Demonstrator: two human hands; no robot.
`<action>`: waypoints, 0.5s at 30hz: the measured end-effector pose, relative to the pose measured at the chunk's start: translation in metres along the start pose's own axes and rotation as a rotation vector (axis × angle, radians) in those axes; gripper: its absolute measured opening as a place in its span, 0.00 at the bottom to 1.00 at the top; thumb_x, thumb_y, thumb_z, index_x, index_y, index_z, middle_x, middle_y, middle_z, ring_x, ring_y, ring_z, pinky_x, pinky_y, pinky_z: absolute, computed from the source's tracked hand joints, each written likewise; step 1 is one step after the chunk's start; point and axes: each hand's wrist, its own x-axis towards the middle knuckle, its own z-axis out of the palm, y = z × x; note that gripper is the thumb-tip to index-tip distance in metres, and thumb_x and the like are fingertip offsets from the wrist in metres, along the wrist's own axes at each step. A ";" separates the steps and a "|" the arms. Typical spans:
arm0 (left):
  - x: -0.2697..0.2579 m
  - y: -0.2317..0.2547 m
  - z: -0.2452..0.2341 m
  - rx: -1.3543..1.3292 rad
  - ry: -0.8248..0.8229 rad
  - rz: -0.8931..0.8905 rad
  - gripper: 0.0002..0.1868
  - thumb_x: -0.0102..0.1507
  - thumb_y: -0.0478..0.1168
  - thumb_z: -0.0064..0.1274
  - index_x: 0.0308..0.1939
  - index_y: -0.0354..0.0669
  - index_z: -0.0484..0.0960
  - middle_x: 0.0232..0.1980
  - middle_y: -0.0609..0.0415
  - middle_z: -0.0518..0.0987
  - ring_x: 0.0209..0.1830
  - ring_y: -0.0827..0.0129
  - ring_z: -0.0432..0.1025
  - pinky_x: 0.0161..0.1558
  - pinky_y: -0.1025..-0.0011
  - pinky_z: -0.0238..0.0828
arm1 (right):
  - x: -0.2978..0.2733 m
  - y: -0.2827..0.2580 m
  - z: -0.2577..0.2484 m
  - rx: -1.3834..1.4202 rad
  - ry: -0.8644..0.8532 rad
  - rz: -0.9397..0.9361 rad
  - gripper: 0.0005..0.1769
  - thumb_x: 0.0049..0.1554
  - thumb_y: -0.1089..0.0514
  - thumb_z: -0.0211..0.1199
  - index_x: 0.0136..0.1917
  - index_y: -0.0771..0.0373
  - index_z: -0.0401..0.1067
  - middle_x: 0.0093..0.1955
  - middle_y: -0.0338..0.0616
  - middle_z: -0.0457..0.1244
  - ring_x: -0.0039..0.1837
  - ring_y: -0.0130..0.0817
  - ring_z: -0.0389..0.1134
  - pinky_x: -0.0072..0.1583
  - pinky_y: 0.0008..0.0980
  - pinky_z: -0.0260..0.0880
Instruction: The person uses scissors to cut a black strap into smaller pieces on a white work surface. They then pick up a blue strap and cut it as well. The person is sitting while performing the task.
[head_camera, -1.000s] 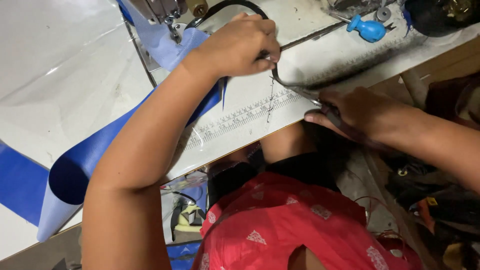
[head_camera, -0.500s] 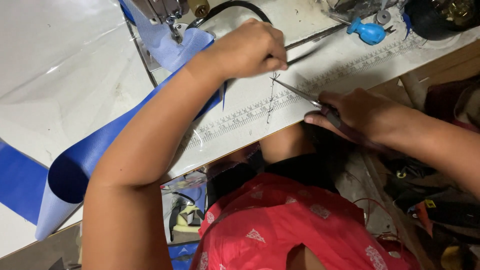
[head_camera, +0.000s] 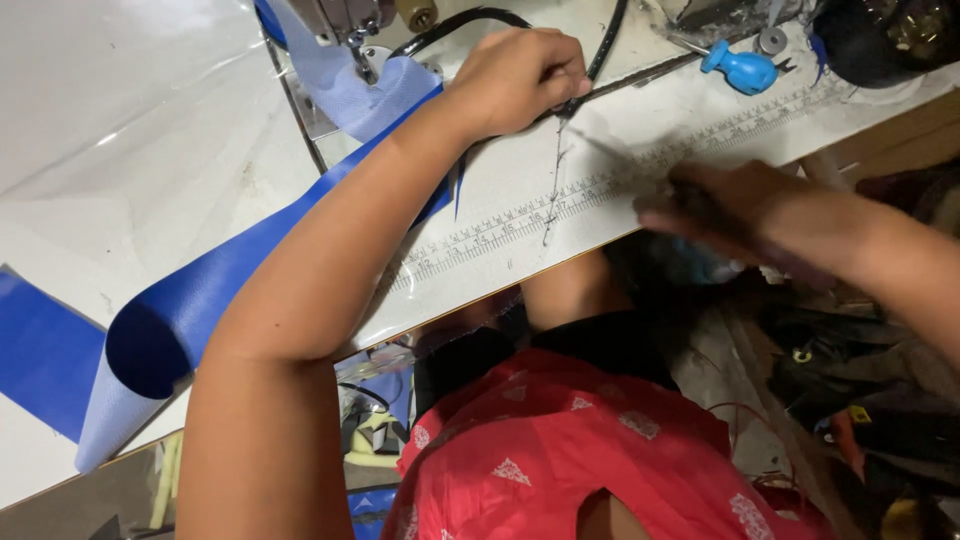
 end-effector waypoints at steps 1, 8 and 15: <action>0.000 0.000 0.000 0.001 0.008 0.010 0.10 0.68 0.50 0.56 0.32 0.58 0.78 0.33 0.68 0.79 0.34 0.65 0.72 0.39 0.64 0.63 | -0.003 -0.003 -0.005 0.177 -0.005 0.089 0.14 0.63 0.43 0.59 0.50 0.54 0.68 0.40 0.47 0.59 0.42 0.43 0.58 0.46 0.42 0.54; 0.000 0.003 -0.001 -0.022 0.009 0.008 0.10 0.67 0.49 0.56 0.31 0.58 0.80 0.31 0.69 0.80 0.34 0.67 0.73 0.39 0.65 0.64 | 0.009 0.002 -0.009 0.428 -0.072 0.115 0.17 0.69 0.48 0.54 0.42 0.61 0.66 0.32 0.47 0.57 0.35 0.38 0.55 0.42 0.40 0.52; 0.000 0.005 -0.001 -0.037 0.008 -0.003 0.10 0.67 0.49 0.57 0.32 0.57 0.82 0.33 0.68 0.81 0.35 0.68 0.73 0.38 0.65 0.65 | 0.008 -0.004 -0.017 -0.103 -0.109 0.007 0.26 0.60 0.32 0.52 0.60 0.49 0.72 0.40 0.54 0.69 0.41 0.47 0.68 0.46 0.39 0.64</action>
